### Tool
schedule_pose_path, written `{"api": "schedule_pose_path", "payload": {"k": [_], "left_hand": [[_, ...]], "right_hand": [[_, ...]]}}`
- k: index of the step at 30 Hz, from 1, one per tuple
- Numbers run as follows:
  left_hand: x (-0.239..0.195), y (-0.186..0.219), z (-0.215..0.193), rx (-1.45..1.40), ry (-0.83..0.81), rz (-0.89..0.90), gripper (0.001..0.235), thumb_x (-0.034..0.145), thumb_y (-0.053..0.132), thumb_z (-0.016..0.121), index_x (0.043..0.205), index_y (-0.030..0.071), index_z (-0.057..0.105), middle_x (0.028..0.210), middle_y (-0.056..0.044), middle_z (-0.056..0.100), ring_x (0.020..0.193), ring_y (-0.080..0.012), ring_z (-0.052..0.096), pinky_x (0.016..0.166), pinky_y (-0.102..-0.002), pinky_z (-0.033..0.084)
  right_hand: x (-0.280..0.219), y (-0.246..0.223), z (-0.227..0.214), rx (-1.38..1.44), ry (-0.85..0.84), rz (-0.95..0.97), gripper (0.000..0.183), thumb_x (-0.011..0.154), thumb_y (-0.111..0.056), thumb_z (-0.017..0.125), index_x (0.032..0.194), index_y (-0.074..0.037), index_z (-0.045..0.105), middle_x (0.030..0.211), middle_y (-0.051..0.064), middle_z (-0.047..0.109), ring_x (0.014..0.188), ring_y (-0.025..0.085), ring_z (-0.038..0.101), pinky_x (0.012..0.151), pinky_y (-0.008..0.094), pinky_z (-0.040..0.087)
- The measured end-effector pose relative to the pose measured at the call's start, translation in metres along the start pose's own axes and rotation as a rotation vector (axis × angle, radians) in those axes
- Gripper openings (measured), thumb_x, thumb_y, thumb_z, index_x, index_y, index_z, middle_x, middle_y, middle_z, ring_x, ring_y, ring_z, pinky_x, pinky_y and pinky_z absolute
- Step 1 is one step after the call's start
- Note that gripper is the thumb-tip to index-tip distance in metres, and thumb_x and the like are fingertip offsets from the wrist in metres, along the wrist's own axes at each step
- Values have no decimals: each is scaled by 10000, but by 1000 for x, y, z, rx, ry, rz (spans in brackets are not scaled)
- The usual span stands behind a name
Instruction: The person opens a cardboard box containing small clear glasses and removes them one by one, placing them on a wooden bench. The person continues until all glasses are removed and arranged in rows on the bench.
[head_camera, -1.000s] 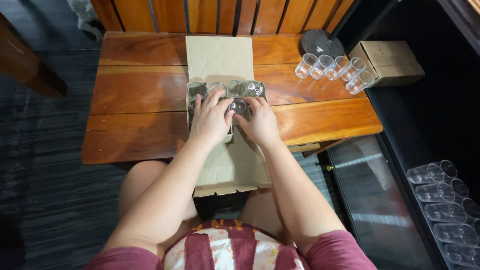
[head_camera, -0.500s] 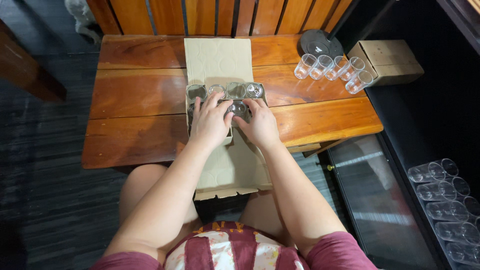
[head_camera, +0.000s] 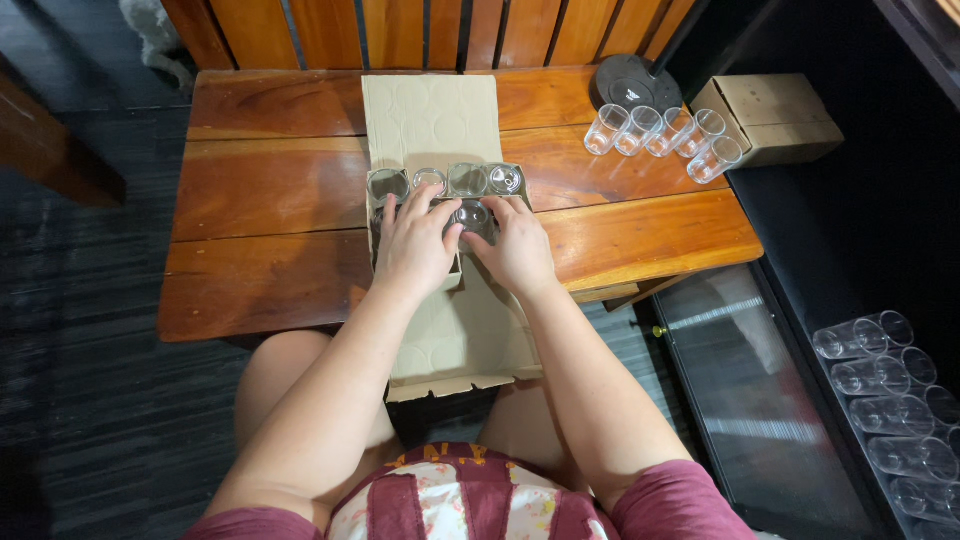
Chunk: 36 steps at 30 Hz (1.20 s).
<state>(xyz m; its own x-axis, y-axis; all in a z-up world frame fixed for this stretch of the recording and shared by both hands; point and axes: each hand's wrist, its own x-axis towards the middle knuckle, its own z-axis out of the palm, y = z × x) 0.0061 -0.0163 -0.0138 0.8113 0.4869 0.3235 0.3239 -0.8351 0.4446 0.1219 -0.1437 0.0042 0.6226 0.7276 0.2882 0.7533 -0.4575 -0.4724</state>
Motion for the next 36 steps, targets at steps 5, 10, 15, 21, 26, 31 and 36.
{"api": "schedule_pose_path", "payload": {"k": [5,10,15,21,26,31,36], "left_hand": [[0,-2,5,25,14,2,349,1007,325,606,1330,208,663,1461,-65,525,1479,-287,440,1224,-621,259],[0,0,0,18,11,4,343,1006,314,607,1324,201,668,1455,-73,529,1474,-300,447,1216,-625,271],[0,-1,1,21,6,-1,340,1007,322,608,1323,210,664,1457,-59,520,1482,-289,435,1220,-615,262],[-1,0,0,10,6,-2,339,1006,310,618,1323,200,667,1448,-73,532,1477,-301,442,1214,-625,264],[-1,-2,2,18,12,8,346,1004,317,615,1329,204,654,1447,-69,524,1477,-298,439,1210,-620,269],[-1,-2,1,12,4,7,344,1008,314,612,1331,204,653,1454,-70,522,1484,-295,433,1213,-623,263],[-1,-1,0,8,3,4,340,1014,314,604,1332,204,651,1457,-77,526,1485,-295,432,1218,-621,247]], "right_hand": [[0,-2,-2,-10,-7,13,543,790,-289,865,1266,-106,679,1168,77,658,1059,340,723,912,455,606],[-1,-6,-5,-1,-13,29,546,788,-294,860,1269,-115,673,1174,73,658,1071,342,718,920,468,603],[-1,-5,-5,-5,-23,29,542,793,-287,861,1271,-112,675,1160,72,657,1067,335,720,916,459,602],[-1,-3,-4,1,-24,26,544,789,-285,857,1267,-108,670,1156,84,656,1070,357,714,917,486,598],[0,-3,-3,-6,-28,32,545,792,-285,857,1275,-117,668,1164,75,655,1068,345,717,918,472,598],[0,-3,-2,-12,-29,38,547,794,-290,859,1280,-124,670,1168,65,654,1072,330,720,922,457,599],[0,-4,-2,-13,-36,45,553,796,-299,854,1286,-127,664,1177,66,651,1076,332,718,927,462,598]]}}
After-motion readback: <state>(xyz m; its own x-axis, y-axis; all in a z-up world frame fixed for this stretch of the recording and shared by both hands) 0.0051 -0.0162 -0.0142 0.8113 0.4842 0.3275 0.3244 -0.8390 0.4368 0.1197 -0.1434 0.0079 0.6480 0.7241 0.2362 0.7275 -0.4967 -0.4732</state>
